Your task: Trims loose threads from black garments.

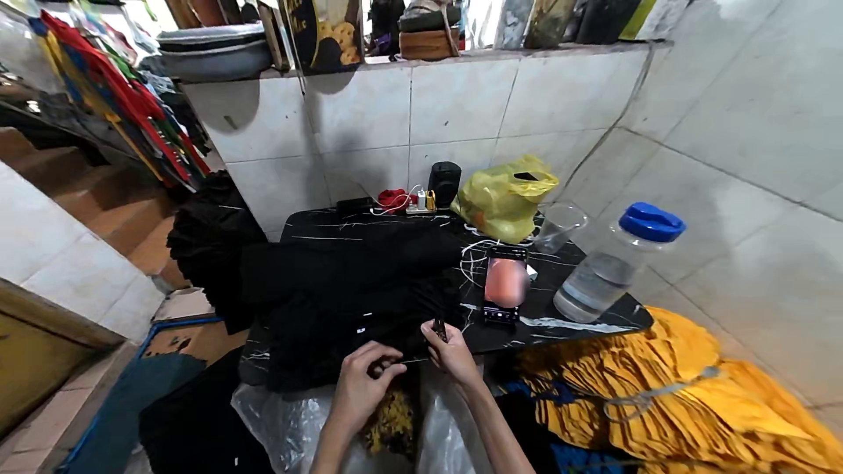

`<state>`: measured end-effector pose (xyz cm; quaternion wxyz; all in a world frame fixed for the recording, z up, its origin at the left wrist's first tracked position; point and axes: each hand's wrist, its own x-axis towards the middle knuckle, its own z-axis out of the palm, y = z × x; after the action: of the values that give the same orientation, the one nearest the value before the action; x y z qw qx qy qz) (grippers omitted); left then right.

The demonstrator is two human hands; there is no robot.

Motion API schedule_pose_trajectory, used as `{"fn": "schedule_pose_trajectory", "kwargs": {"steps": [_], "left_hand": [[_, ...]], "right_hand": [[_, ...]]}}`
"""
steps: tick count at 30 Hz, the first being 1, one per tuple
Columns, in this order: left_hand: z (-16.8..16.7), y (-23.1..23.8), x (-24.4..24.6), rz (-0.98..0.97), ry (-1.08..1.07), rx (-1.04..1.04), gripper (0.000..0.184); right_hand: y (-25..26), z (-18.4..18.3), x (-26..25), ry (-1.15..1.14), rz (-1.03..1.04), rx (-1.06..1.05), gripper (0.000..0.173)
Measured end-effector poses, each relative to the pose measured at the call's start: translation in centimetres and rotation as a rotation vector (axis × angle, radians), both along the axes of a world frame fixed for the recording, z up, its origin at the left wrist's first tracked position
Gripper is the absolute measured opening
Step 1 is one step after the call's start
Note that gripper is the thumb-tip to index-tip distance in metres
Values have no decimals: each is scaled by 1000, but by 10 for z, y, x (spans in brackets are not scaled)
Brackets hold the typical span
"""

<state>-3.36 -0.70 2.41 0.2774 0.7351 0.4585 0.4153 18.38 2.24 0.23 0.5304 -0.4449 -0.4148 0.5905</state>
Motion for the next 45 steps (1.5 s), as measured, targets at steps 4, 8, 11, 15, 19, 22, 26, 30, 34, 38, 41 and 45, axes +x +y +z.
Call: {"fn": "schedule_pose_trajectory", "kwargs": {"steps": [4,8,11,15,19,22,26,30,34,38,41,45], "left_hand": [[-5,14,31,105,77,-7,37],[-14,20,43,134,-45,-82,15],[-19,16,44,176,-77,-64,8],[-27,13,36,119,-157,-127,13],[-24,11,22,-150,-493,-217,10],[-14,6,12,-389,-466,-320,17],[-8,5,12,-266,-146,-293,34],[-15,9,27,41,13,-113,31],[-30,13,40,158,-82,-25,19],[-30,12,42,194,-103,24,5],[-26,7,35,-22,-62,-83,11],[-15,0,27,-335,-14,-272,28]], "right_hand": [[1,-4,2,-48,10,34,18],[2,-9,2,-200,20,107,17],[2,-9,1,-275,20,158,17],[1,-9,-2,-277,6,177,17],[1,-11,-3,-255,-28,190,17],[1,-9,-5,-254,-40,179,18],[1,-9,-4,-225,-26,131,20],[0,-7,-4,-220,-17,130,19],[2,-9,-2,-234,17,158,17],[2,-10,-2,-310,22,157,18],[2,-9,-3,-304,12,152,19],[2,-6,-3,-278,6,100,22]]}}
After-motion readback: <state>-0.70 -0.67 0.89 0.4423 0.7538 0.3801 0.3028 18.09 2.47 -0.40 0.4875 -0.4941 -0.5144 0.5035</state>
